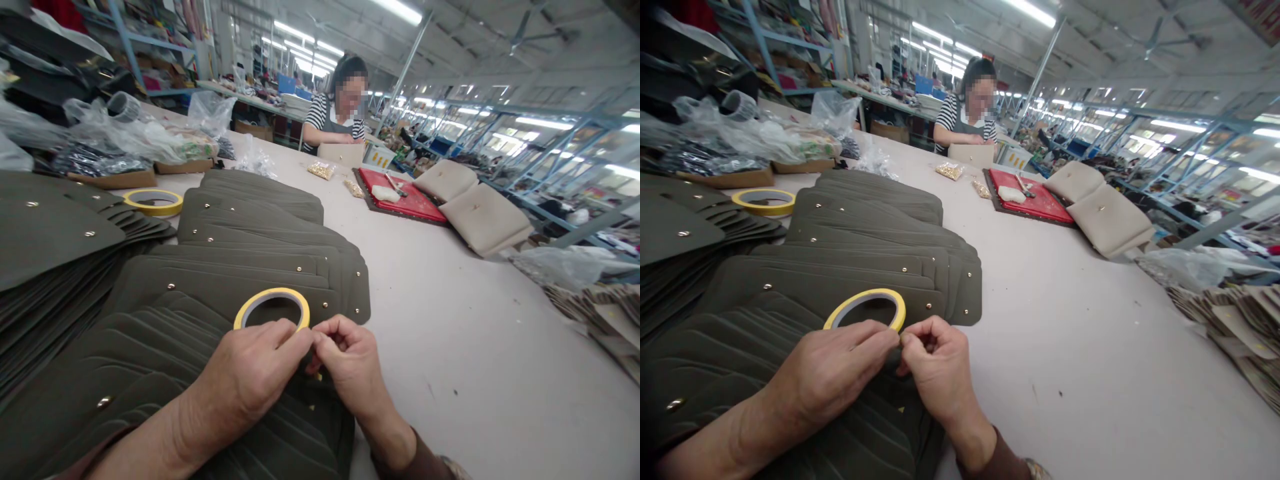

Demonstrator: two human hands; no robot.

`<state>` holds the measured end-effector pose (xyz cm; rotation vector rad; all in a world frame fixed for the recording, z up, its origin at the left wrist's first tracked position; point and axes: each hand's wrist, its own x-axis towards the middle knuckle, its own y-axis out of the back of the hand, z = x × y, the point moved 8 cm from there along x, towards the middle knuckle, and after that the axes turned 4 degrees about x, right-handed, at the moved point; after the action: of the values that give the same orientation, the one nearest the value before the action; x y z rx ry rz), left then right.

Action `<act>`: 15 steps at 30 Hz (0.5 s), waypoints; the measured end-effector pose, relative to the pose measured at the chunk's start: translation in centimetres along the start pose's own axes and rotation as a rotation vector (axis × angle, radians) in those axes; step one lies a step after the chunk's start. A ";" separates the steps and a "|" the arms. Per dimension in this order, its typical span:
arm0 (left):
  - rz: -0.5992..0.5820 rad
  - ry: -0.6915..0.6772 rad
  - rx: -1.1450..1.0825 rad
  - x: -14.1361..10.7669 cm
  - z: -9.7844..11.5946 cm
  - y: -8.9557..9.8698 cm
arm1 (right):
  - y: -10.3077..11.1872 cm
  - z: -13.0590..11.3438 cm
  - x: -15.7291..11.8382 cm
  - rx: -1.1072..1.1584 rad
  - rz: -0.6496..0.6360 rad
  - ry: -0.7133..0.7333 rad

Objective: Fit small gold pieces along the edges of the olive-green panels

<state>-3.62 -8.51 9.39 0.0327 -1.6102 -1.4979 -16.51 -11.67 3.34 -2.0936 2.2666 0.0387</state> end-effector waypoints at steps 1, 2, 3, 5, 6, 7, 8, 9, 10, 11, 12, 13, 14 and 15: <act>0.021 -0.006 -0.007 -0.1 0.1 0.2 | 0.5 0.3 0.4 0.033 0.025 -0.026; 0.035 0.000 -0.001 -0.2 -0.1 0.3 | 1.2 0.6 0.9 0.062 0.056 -0.044; 0.042 0.019 0.020 -0.3 -0.4 0.3 | 2.0 0.8 1.3 0.088 0.088 -0.050; 0.003 0.085 0.102 -0.5 -1.6 0.0 | 3.6 0.9 1.9 0.123 0.136 -0.028; -0.054 0.122 0.144 -0.5 -2.2 -0.5 | 4.2 0.9 2.1 0.128 0.142 -0.011; -0.133 0.153 0.178 -0.6 -2.7 -1.1 | 4.6 0.9 2.3 0.129 0.135 0.000; -0.227 0.178 0.199 -0.6 -3.2 -1.8 | 4.8 1.1 2.3 0.128 0.118 -0.004; -0.320 0.203 0.211 -0.7 -3.5 -2.5 | 4.9 1.3 2.4 0.127 0.096 -0.020; -0.404 0.229 0.215 -0.8 -3.7 -3.0 | 4.9 1.6 2.4 0.123 0.072 -0.041; -0.466 0.251 0.214 -1.0 -3.9 -3.4 | 4.8 1.8 2.4 0.116 0.054 -0.056; -0.504 0.261 0.210 -1.0 -3.8 -3.7 | 4.7 2.0 2.3 0.107 0.041 -0.066; -0.522 0.259 0.204 -1.1 -3.7 -3.8 | 4.7 2.0 2.3 0.096 0.033 -0.069; -0.527 0.250 0.197 -1.1 -3.6 -3.9 | 4.6 2.1 2.3 0.083 0.029 -0.069; -0.529 0.232 0.190 -1.2 -3.3 -4.0 | 4.5 2.0 2.3 0.070 0.027 -0.066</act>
<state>-3.04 -11.51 4.98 0.7635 -1.6173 -1.6451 -21.15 -13.51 1.09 -1.9973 2.2246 0.0292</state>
